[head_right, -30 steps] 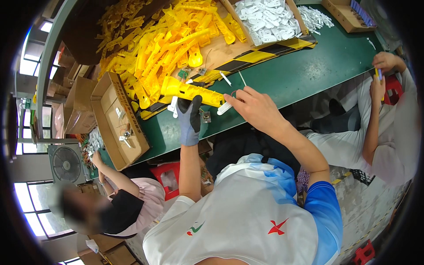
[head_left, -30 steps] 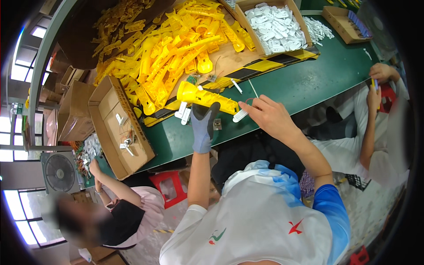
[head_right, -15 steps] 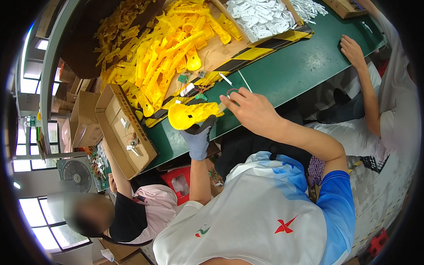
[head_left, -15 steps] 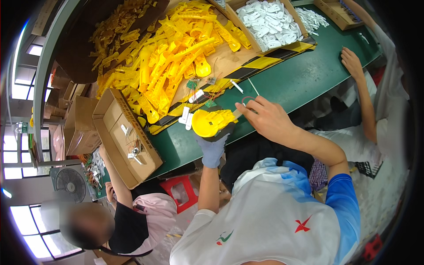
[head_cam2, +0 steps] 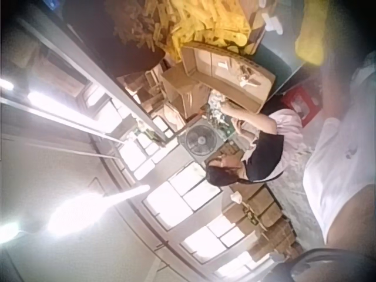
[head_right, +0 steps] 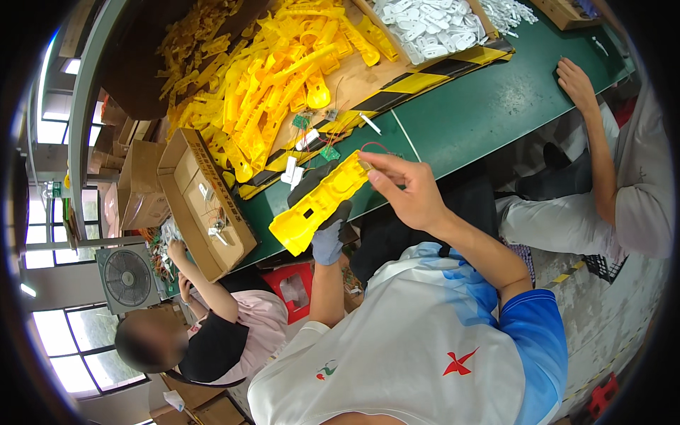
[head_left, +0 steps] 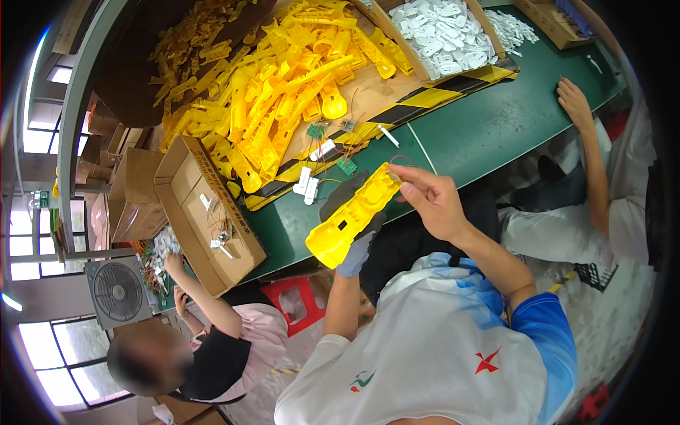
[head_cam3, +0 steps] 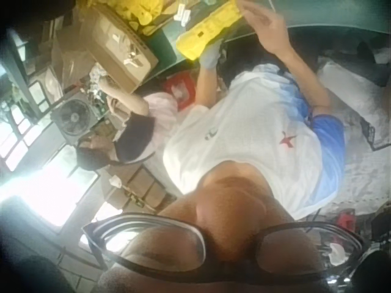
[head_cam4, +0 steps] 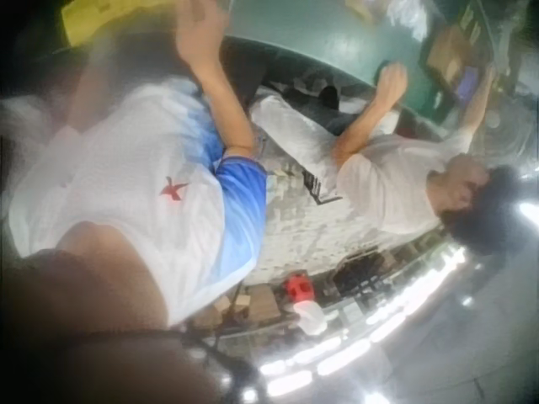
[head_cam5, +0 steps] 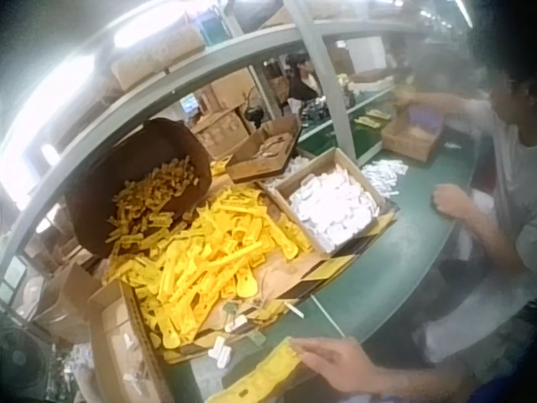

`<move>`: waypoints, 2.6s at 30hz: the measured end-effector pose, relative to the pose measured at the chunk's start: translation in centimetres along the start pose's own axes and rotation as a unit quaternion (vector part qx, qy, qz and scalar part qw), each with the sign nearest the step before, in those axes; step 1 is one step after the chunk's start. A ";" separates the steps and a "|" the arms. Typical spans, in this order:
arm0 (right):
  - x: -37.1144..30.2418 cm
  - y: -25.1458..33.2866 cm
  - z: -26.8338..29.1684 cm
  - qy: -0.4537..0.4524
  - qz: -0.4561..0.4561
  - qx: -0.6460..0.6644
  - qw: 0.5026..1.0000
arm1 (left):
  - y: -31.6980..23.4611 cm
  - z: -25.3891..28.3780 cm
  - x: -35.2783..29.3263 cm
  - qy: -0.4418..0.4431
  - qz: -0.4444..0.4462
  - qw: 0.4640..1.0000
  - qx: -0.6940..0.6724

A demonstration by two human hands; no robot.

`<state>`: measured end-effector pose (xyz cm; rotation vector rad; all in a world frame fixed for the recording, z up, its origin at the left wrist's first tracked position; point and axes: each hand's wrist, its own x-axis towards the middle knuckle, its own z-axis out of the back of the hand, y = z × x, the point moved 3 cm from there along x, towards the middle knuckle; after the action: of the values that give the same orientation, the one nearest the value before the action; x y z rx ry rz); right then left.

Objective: The recorder is assembling electronic components into yellow plastic housings at an assembly line.

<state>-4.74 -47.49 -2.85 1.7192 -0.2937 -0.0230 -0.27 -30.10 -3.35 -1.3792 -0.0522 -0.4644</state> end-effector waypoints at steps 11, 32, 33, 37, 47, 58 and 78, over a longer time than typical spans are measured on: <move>0.0 0.5 -0.6 0.123 -0.174 0.488 0.846 | 2.7 -1.3 -1.6 0.007 0.083 0.954 -0.287; -1.4 -3.1 3.5 0.223 0.041 0.374 0.900 | -6.4 1.6 5.9 0.021 -0.188 0.946 -0.264; -1.7 -3.6 2.7 0.227 0.020 0.397 0.889 | -5.9 1.8 5.9 0.025 -0.180 0.942 -0.282; -1.9 -2.7 1.9 0.209 0.006 0.362 0.909 | -4.5 2.6 5.5 0.063 -0.102 0.937 -0.329; -2.9 -3.5 2.8 0.101 -0.027 0.324 0.940 | -2.7 5.2 4.8 -0.086 -0.102 0.942 -0.308; -0.6 -0.5 3.1 0.110 -0.088 0.170 0.975 | 2.3 1.3 0.6 0.063 0.190 0.894 -0.401; 0.2 -2.5 1.8 0.036 -0.132 0.053 0.989 | 2.1 -3.7 -2.2 0.035 0.313 0.908 -0.276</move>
<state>-4.41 -48.89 -5.55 1.8500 -0.0112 -0.1414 -2.40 -32.76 -6.73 -1.8259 0.6115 0.0287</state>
